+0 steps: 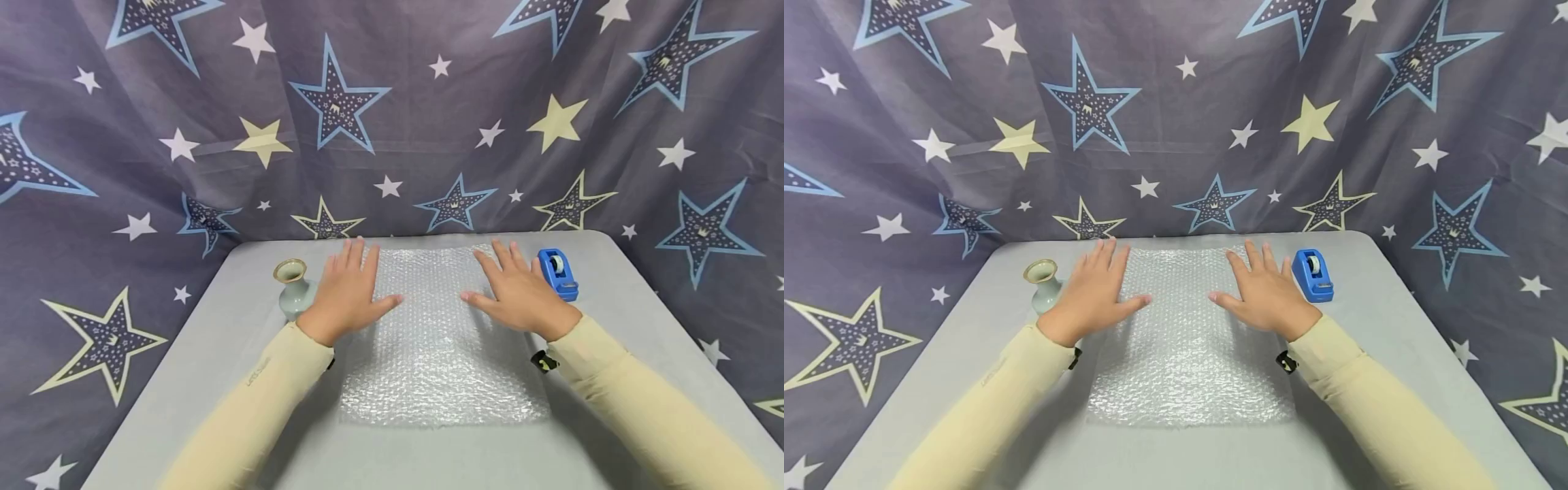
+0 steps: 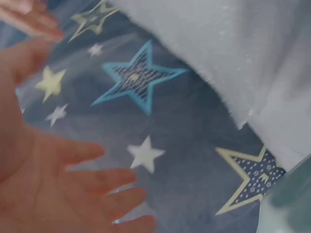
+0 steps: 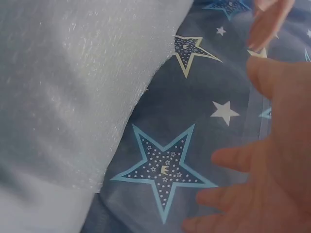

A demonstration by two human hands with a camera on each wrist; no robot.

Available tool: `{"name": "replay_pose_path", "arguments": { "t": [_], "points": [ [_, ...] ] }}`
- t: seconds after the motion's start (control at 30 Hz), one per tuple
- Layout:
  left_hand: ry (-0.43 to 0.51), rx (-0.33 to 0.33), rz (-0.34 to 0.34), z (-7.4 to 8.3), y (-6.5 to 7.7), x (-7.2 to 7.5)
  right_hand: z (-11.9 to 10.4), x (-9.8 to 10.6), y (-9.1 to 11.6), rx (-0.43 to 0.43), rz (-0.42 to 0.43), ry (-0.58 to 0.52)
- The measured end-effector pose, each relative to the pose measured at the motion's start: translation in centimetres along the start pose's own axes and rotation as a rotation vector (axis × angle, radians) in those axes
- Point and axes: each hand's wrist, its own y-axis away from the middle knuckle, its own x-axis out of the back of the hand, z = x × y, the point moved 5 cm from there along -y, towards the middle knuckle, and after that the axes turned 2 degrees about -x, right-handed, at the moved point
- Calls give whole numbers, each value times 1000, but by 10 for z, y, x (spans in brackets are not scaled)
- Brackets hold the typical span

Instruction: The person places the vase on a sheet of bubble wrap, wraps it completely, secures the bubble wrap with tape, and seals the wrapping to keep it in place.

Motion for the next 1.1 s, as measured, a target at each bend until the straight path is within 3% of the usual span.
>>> {"name": "replay_pose_path", "arguments": {
  "t": [0.2, 0.37, 0.77, 0.97, 1.1],
  "points": [
    [90, -23, 396, -13, 19, 29, 16, -6, 3, -12, 62, -85],
    [86, -7, 574, -28, 31, 35, 32, -15, 6, -28, 61, -153],
    [216, 226, 700, -75, 50, 20, 71, -43, -2, -101, 31, -265],
    [452, 392, 696, -99, 61, 0, 84, -57, -7, -137, 4, -355],
    [585, 471, 647, -109, 63, -12, 90, -65, -8, -149, 0, -434]
  ]
}}
